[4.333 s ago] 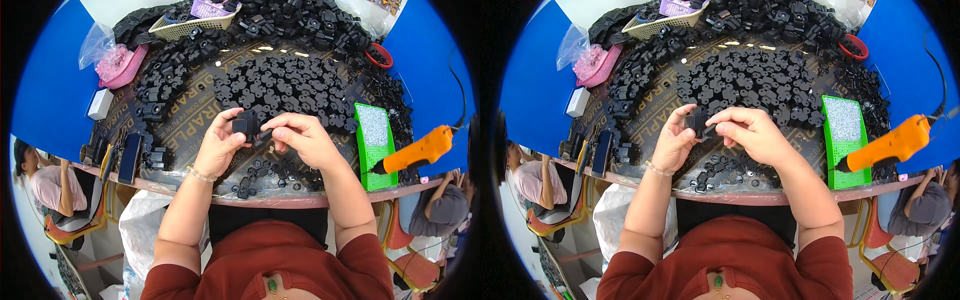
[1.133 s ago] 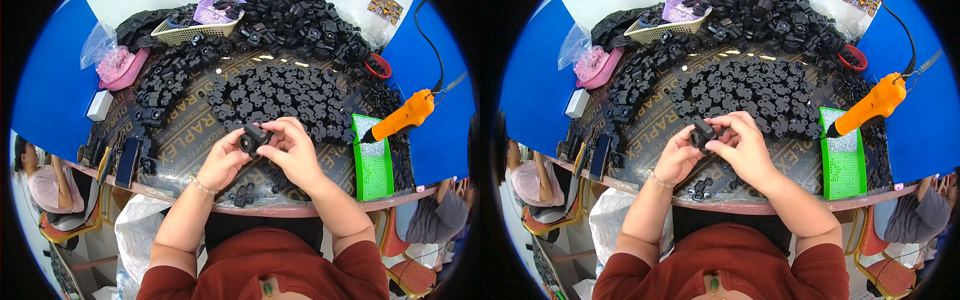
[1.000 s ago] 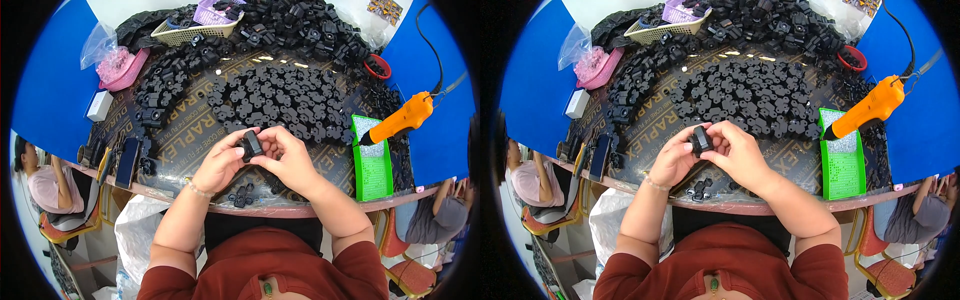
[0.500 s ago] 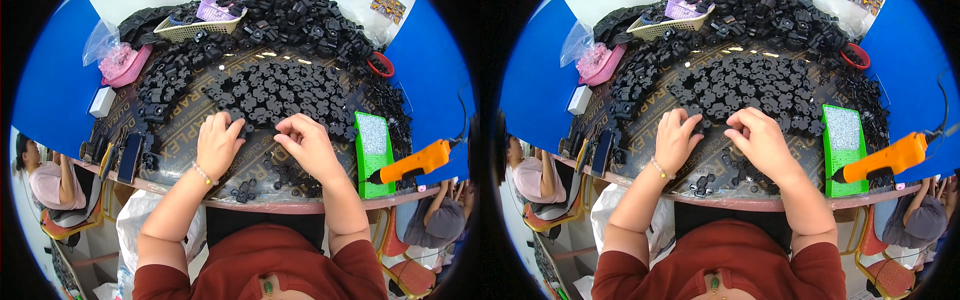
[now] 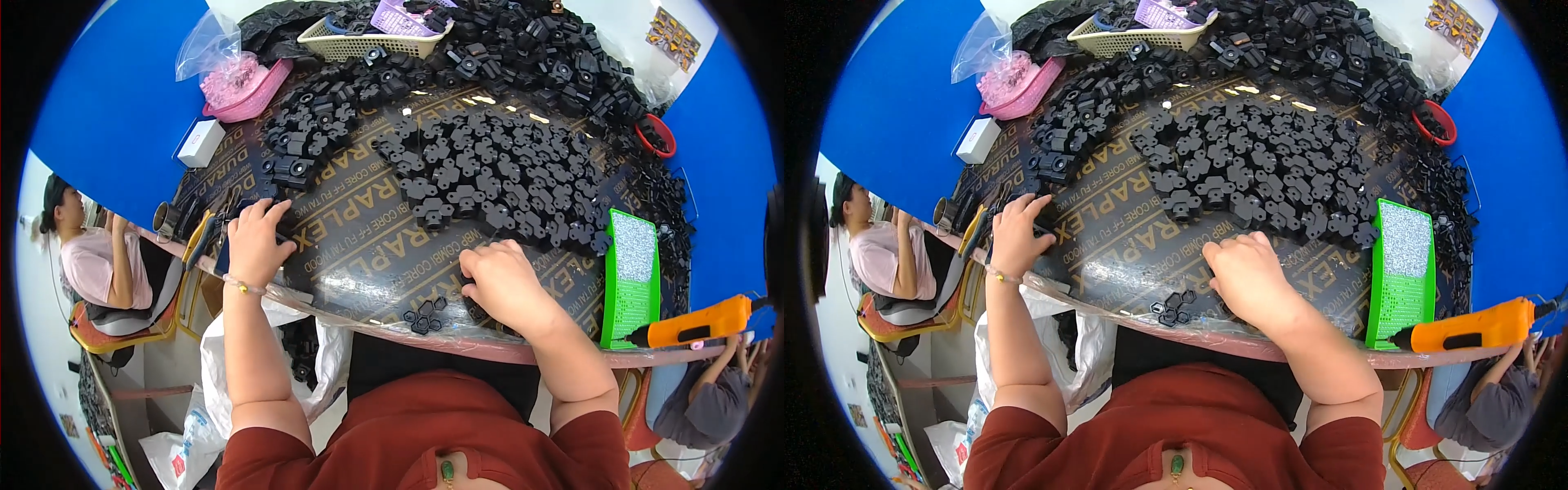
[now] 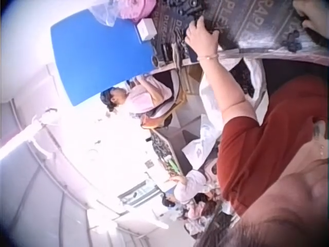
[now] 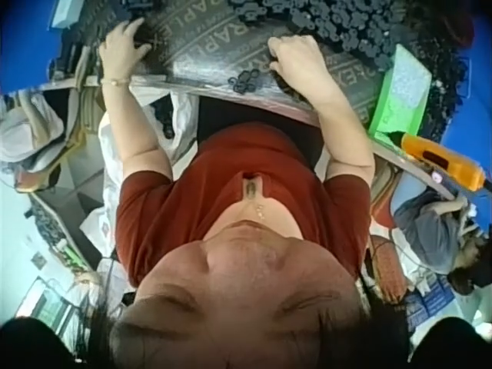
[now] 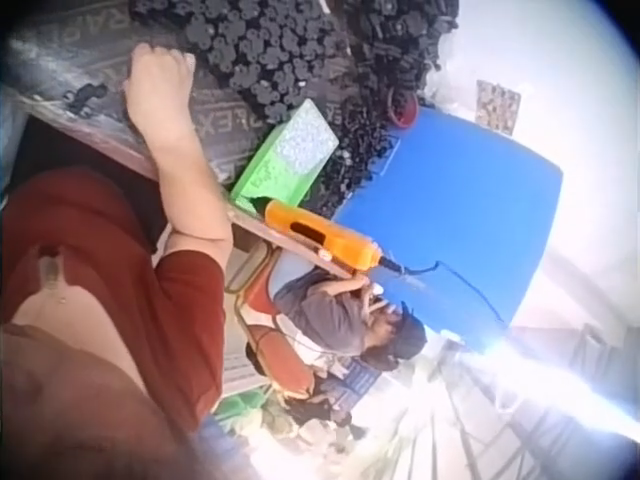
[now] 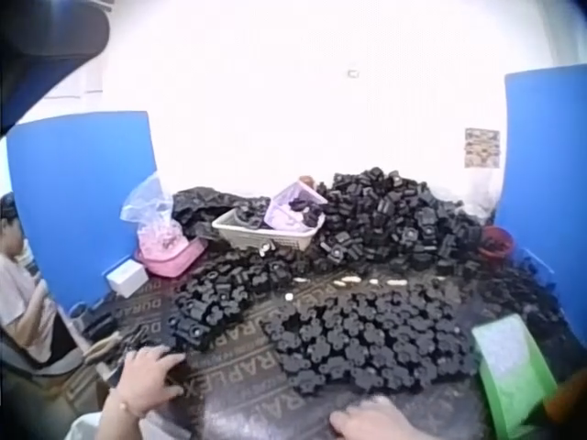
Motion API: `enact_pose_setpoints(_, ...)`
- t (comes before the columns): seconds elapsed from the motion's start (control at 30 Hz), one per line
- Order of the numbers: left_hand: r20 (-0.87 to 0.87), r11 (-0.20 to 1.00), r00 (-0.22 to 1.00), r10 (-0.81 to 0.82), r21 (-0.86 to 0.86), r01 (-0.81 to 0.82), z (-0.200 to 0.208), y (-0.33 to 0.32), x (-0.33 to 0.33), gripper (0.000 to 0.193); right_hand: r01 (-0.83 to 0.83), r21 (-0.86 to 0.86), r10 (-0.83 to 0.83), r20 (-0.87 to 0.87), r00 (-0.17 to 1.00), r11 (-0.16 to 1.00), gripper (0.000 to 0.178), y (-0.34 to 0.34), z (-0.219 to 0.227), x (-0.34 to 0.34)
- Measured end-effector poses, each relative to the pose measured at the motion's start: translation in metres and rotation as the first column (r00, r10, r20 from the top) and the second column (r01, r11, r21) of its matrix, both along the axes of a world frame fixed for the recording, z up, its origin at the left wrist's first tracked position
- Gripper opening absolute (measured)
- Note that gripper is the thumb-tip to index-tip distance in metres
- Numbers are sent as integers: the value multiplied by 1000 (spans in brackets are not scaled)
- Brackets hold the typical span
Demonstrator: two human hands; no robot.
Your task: Assembling small black plastic toy components at a factory workbench.
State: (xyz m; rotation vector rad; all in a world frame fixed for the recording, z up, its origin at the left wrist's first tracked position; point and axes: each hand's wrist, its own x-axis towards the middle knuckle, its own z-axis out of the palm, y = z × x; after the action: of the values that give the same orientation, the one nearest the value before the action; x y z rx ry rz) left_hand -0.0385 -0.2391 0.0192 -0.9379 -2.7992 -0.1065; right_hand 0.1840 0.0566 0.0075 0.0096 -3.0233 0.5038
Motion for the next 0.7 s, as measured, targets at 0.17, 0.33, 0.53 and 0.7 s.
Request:
enact_pose_setpoints(0.17, 39, 982, 999, -30, 189, 22, -16, 16, -14, 52, 46, -296, -60, -41, 997, 954, 13, 20, 7, 1)
enact_pose_setpoints(0.33, 83, 949, 985, -149, 290, 119, -7, 49, -5, 51, 151, -603, -143, 62, 988, 783, 20, 28, 28, 3)
enact_pose_setpoints(0.53, 385, 266, 231, -894, 869, -417, 26, 124, 46, 46, 12, -945, -331, -103, 938, 328, 22, 34, 20, 4)
enact_pose_setpoints(0.7, 310, 295, -101, -945, 686, -665, -10, 161, 61, 49, -160, -875, -336, -336, 880, 457, 21, 37, 20, 3)
